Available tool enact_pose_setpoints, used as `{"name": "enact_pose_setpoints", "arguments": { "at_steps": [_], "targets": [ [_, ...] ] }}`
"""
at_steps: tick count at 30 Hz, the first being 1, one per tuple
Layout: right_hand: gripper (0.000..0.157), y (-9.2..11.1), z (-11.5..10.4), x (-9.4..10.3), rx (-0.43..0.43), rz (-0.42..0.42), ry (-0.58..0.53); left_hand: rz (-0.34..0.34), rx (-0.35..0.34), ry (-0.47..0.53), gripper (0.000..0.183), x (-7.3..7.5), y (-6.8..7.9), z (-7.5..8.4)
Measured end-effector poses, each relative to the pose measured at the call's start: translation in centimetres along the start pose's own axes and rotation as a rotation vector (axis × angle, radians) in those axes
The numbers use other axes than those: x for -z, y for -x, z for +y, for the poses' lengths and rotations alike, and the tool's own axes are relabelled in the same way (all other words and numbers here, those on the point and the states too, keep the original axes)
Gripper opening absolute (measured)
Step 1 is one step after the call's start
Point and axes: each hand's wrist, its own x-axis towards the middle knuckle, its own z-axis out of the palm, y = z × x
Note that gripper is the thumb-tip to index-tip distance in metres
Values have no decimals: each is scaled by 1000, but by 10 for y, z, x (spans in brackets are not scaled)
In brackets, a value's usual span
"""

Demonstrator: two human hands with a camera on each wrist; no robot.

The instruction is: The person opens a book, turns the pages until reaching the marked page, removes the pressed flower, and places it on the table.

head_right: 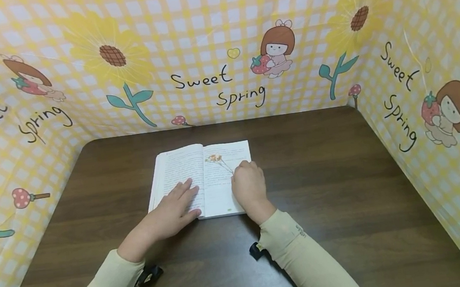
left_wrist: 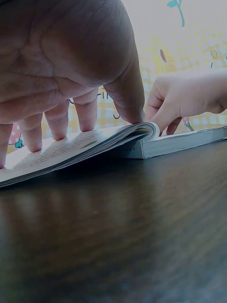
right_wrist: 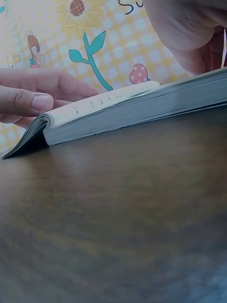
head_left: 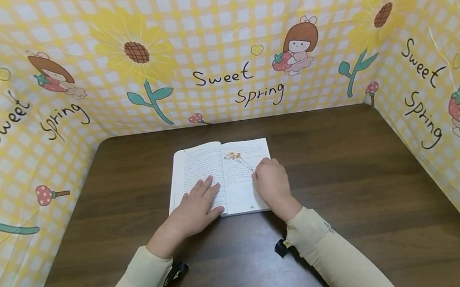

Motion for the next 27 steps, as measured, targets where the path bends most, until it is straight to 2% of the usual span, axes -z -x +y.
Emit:
{"name": "enact_pose_setpoints", "arguments": {
  "at_steps": [8,14,18,27],
  "targets": [
    [22,-3,-1,1,19,-9,96,1,6,-10,72,0,-3,0],
    [24,-4,5,-3,31,-13,88,2,7,-6,72,-1,-3,-1],
    [24,-4,15,-6,24,-9,-14,4,5,1,72,0,-2,0],
    [13,-5,30,1,-41,29,-326,6,-5,-3,72,0,-1,1]
  ]
}}
